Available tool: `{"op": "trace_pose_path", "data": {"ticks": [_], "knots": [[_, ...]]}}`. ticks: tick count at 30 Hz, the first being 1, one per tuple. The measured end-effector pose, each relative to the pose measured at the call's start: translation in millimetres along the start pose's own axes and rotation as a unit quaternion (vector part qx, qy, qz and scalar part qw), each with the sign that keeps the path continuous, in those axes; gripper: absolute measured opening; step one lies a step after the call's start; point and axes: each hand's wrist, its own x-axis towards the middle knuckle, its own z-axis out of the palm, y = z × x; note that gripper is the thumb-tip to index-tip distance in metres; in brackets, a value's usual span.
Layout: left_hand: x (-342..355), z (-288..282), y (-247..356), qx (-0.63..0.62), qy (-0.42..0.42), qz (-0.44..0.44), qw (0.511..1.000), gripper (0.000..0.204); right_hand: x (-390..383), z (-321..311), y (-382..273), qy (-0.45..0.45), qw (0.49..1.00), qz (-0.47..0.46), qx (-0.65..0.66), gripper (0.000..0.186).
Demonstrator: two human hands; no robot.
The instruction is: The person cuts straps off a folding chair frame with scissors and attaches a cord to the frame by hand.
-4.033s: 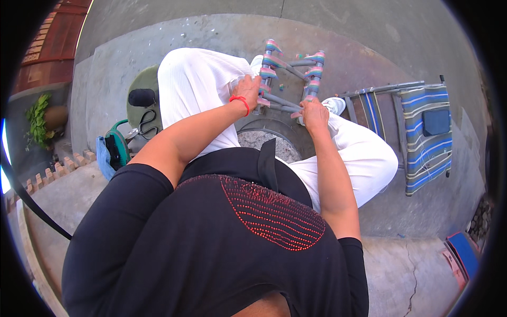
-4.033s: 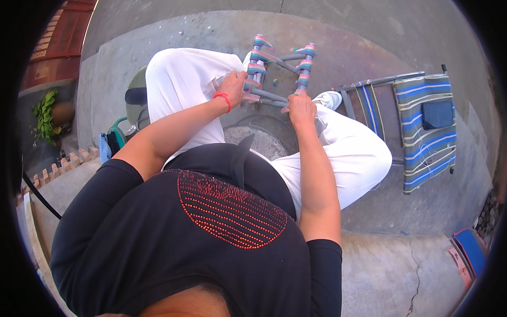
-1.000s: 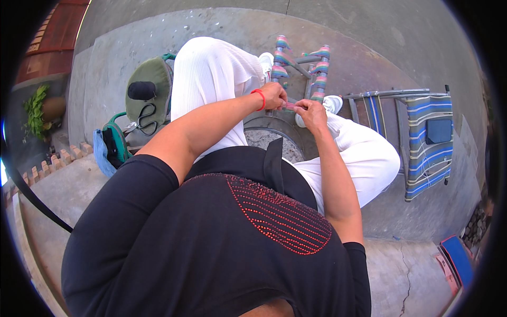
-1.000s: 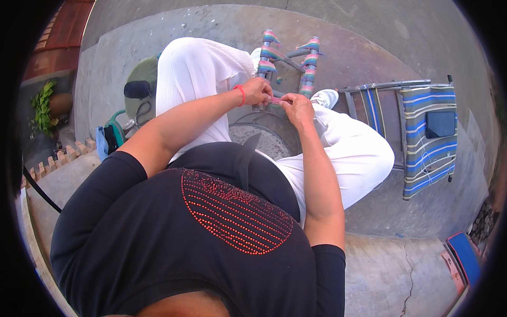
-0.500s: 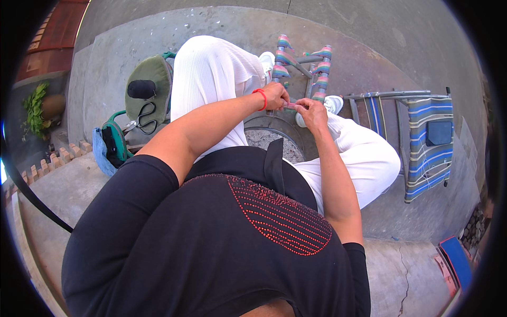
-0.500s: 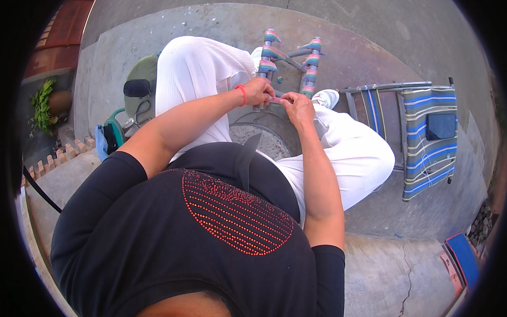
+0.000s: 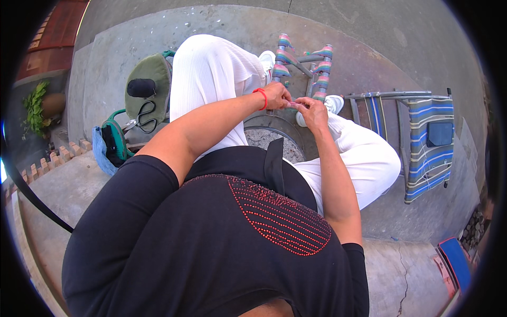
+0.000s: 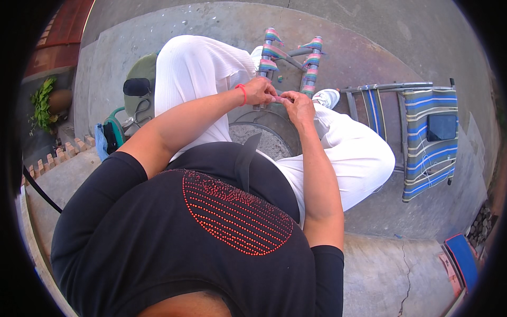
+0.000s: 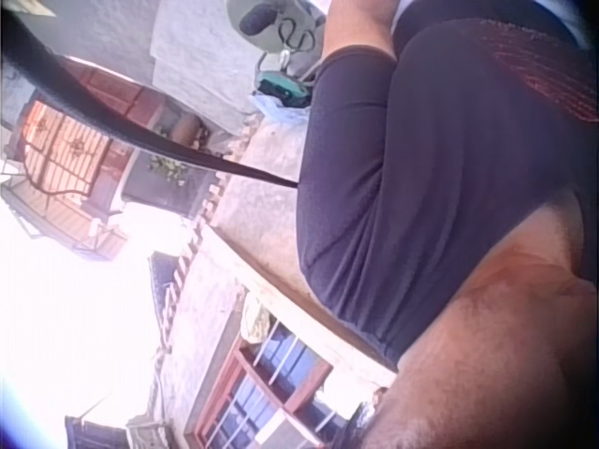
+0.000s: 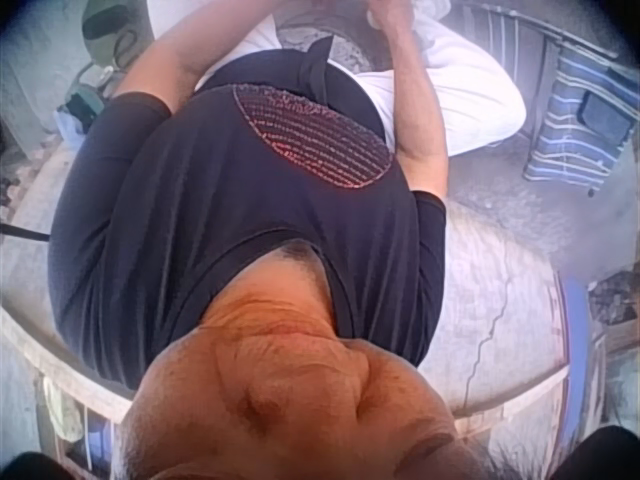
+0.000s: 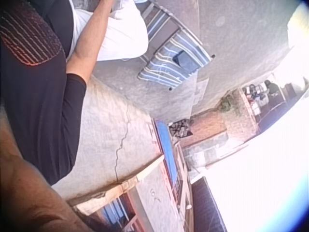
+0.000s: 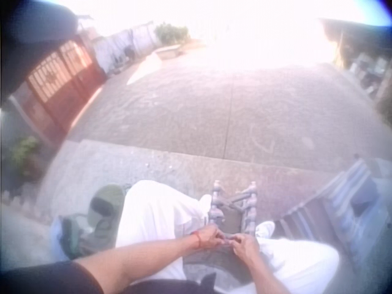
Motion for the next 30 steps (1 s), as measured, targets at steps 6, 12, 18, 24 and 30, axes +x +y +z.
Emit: {"op": "trace_pose_path", "data": {"ticks": [6, 12, 18, 24, 30], "knots": [[2.5, 1.2, 1.5, 0.025, 0.006, 0.011, 1.0, 0.019, 0.5, 0.9, 3.4, 0.0, 1.0, -0.006, 0.007, 0.018], [5.2, 2.6, -4.7, 0.037, 0.015, 0.032, 0.999, 0.019, 1.0, 0.4, 1.9, -0.001, 1.0, -0.02, 0.004, 0.018], [3.6, 0.1, 0.5, 0.061, 0.024, 0.044, 0.997, 0.018, 3.1, 7.9, 8.5, 0.033, 0.997, -0.061, 0.033, 0.017], [-2.5, -0.7, 0.8, 0.092, 0.055, 0.043, 0.993, 0.017, 4.0, 12.6, 5.5, 0.029, 0.995, -0.066, 0.071, 0.015], [0.0, 3.7, 7.2, 0.085, 0.076, 0.028, 0.993, 0.02, 1.0, 6.0, 5.5, 0.06, 0.995, -0.072, 0.03, 0.015]]}}
